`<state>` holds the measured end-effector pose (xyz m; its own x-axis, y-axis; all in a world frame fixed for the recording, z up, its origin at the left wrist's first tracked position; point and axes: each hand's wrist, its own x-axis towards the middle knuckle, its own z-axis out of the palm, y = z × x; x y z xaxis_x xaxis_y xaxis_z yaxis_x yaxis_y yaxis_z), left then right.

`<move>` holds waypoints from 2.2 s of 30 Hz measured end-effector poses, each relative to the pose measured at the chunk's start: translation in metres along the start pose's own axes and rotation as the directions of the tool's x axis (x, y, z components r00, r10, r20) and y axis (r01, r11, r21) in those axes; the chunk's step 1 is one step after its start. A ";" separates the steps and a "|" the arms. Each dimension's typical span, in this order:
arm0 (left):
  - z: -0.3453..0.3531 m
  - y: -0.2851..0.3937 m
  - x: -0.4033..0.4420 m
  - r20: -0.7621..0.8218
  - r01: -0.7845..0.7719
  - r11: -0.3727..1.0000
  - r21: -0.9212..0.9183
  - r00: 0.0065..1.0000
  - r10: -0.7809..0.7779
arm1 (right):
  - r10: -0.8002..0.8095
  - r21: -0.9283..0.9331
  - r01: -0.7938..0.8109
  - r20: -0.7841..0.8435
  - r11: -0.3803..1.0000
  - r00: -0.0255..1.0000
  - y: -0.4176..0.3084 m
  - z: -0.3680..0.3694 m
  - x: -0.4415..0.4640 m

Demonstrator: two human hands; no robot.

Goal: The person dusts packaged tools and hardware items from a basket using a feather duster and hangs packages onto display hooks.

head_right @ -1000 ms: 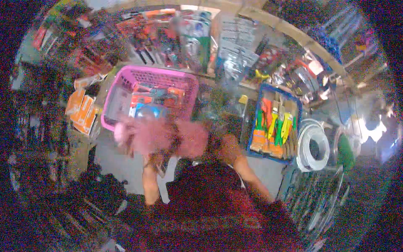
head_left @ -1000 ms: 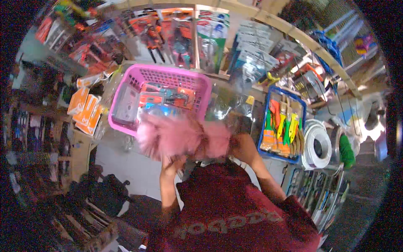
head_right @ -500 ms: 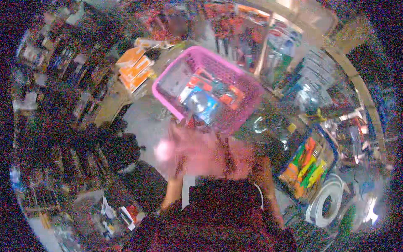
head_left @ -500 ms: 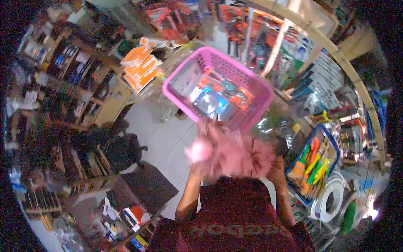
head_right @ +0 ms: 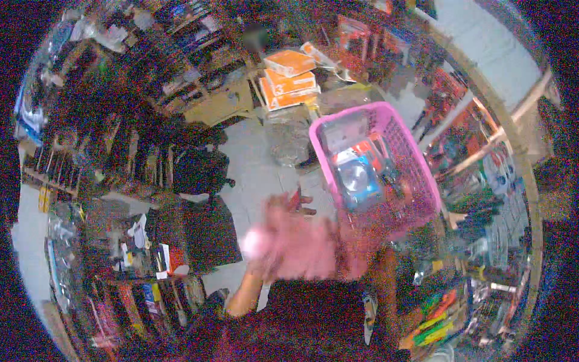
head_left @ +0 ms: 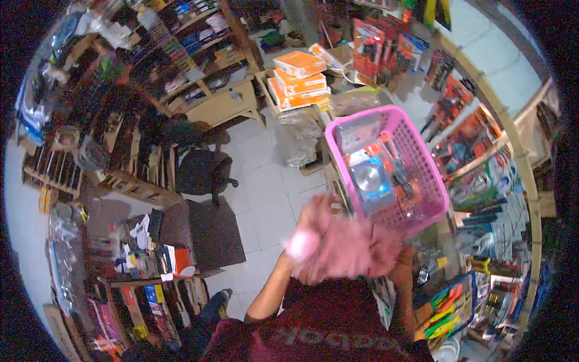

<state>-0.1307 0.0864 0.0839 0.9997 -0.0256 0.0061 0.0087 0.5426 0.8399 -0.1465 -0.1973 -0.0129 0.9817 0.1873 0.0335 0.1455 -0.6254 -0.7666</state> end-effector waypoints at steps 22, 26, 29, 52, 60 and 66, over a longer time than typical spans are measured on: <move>-0.087 0.084 0.068 0.168 -0.340 0.866 0.368 0.940 0.298 | -0.325 -0.413 0.253 -0.114 0.875 0.939 -0.019 0.068 0.106; -0.129 0.051 0.070 0.060 -0.172 0.963 0.209 0.985 0.163 | -0.148 -0.168 0.135 -0.067 0.976 0.987 0.002 0.092 0.097; -0.134 0.044 0.074 -0.103 -0.105 0.970 0.220 0.986 0.131 | -0.008 -0.010 0.008 -0.064 1.000 0.998 0.012 0.109 0.091; -0.062 0.073 0.077 -0.031 0.162 0.969 -0.184 0.985 -0.170 | 0.184 -0.364 -0.227 -0.149 0.903 0.971 -0.023 0.026 0.060; -0.024 0.097 0.050 -0.193 0.299 0.953 -0.051 0.933 -0.303 | -0.081 -0.352 0.147 0.195 0.924 0.977 0.017 -0.060 0.011; -0.022 0.066 0.032 -0.038 0.215 0.965 -0.149 0.974 -0.223 | 0.051 -0.352 -0.016 0.092 0.936 0.994 -0.064 -0.123 0.047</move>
<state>-0.0973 0.1400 0.1274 0.9728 -0.1137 -0.2019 0.2269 0.6433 0.7312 -0.0942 -0.2418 0.1171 0.9725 0.2238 -0.0647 0.1641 -0.8550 -0.4919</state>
